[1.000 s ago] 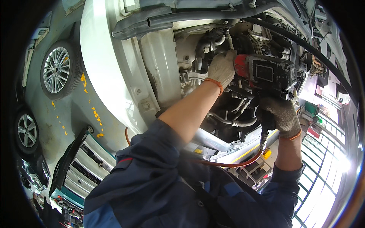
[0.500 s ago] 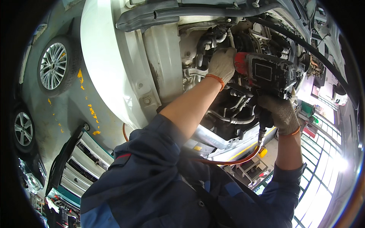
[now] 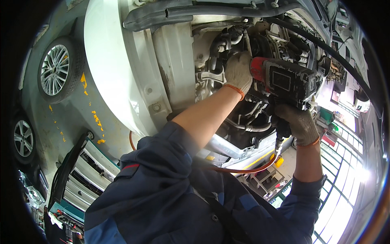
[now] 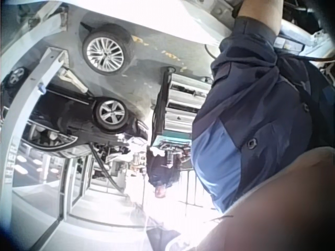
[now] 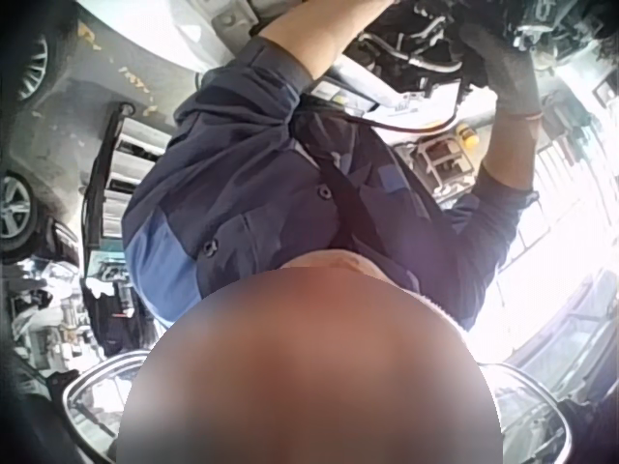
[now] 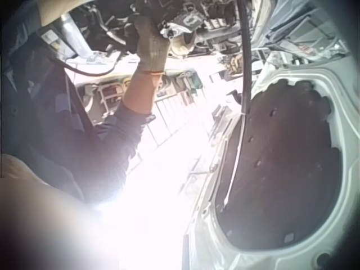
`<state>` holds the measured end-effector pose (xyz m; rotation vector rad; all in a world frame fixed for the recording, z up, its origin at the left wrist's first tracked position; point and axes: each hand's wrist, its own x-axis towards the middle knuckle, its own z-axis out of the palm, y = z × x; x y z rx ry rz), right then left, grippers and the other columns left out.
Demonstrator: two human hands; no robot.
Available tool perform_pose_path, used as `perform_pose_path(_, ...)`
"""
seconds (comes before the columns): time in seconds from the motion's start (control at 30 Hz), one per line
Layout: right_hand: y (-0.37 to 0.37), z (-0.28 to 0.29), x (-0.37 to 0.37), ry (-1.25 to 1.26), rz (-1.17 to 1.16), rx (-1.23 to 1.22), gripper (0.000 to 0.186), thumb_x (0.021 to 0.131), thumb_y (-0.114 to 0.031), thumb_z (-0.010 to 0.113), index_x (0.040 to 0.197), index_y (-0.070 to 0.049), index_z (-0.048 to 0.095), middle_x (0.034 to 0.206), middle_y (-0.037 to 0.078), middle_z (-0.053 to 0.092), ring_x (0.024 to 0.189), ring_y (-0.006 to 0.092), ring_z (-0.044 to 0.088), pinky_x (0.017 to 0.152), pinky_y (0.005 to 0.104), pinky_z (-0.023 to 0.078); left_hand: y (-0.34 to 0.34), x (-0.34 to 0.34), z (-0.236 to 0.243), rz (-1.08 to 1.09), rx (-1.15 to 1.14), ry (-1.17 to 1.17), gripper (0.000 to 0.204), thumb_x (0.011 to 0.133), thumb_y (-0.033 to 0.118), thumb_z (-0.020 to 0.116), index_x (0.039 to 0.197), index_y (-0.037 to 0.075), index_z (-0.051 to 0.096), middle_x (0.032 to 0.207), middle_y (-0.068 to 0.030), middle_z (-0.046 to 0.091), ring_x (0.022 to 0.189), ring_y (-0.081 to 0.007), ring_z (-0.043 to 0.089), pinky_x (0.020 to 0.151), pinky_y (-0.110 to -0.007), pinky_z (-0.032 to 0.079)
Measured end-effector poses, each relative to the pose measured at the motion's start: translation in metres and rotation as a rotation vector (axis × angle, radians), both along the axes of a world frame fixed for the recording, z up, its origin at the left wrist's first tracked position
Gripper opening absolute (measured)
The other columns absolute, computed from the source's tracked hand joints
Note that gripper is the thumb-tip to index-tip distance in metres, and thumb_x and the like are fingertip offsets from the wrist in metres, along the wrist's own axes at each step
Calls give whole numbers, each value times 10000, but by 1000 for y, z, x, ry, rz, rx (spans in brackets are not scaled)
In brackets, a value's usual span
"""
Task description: The person retrieves a socket wrench from a tool chest and uses it on the engine of a white car with the hood open. They then use a pneumatic impact wrench to remove bolts from the engine area. Finally, they place a red protective cover over the front of the car and continue working on the engine.
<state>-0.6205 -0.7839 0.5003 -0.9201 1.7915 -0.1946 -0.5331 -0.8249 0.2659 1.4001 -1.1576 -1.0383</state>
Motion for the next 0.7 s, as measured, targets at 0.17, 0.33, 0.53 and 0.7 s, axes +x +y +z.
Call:
perform_pose_path(0.17,-4,4,3,-21,19,27,299,885,-61,704,1167,38,712,892,104,738,735,190,704,675,333,586,4,-12,-4,129,2,163,236,953,206,615,1110,37,667,1103,-257,698,1002,-461,668,921,-515,527)
perform_pose_path(0.33,-6,1,2,-45,-39,18,261,886,-68,708,1128,32,713,866,103,732,701,196,697,649,334,579,-1,-11,-13,24,-1,201,212,963,182,598,1103,32,649,1106,-247,695,1008,-458,667,884,-503,538)
perform_pose_path(0.53,-5,0,-6,1,-25,49,221,900,-70,718,1101,23,720,877,99,742,715,193,708,656,318,583,-1,-8,-4,71,-36,47,162,933,180,624,1002,36,649,1028,-252,695,971,-445,676,827,-507,551)
perform_pose_path(0.7,-3,-4,-18,34,54,12,238,938,-58,705,1164,10,730,941,103,763,805,173,729,716,303,595,-3,-6,-3,-9,54,12,150,921,172,617,972,35,652,1038,-272,693,968,-447,680,833,-531,547)
